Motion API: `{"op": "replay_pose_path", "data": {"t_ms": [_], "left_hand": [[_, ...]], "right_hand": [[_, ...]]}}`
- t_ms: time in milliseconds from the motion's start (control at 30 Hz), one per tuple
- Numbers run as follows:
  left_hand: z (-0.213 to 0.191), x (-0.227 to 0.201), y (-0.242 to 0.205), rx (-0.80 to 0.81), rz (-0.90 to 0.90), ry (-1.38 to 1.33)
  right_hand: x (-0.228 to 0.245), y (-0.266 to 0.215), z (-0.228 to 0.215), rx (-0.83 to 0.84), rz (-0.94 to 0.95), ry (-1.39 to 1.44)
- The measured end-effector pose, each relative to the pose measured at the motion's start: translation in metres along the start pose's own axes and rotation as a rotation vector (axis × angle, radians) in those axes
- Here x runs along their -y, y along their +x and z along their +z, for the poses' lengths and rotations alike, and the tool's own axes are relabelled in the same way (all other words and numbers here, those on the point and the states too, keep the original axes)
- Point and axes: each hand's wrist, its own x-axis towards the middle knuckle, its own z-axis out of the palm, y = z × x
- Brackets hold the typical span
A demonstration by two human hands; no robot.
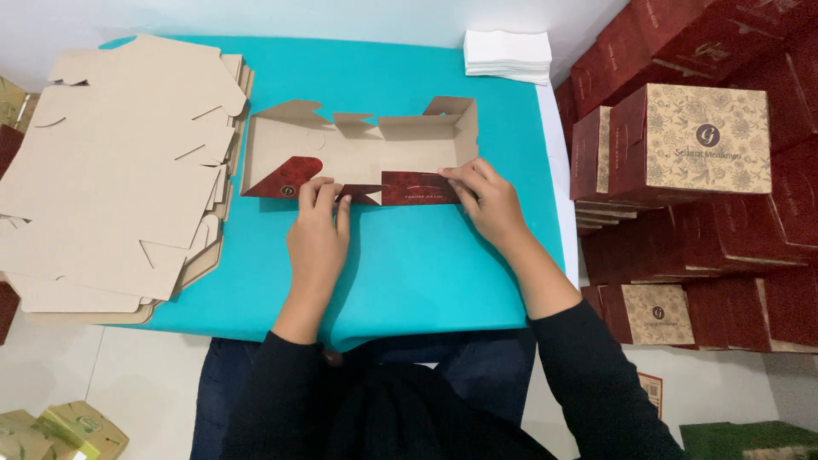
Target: The person assembles a flat cardboard piece into a box by folding the sides and tucking the flaps. They then place a white tissue paper inside the box and close the lid.
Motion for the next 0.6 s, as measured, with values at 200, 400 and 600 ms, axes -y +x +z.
{"op": "replay_pose_path", "data": {"t_ms": [200, 400, 600], "left_hand": [[0.005, -0.010, 0.000, 0.010, 0.070, -0.146], [0.016, -0.019, 0.004, -0.102, 0.209, 0.047], [0.040, -0.016, 0.003, -0.272, 0.265, 0.235]], "right_hand": [[-0.006, 0.003, -0.011, 0.096, 0.036, 0.365], [-0.012, 0.004, -0.007, 0.094, -0.026, 0.394], [-0.007, 0.006, -0.010, 0.107, -0.004, 0.413]]}}
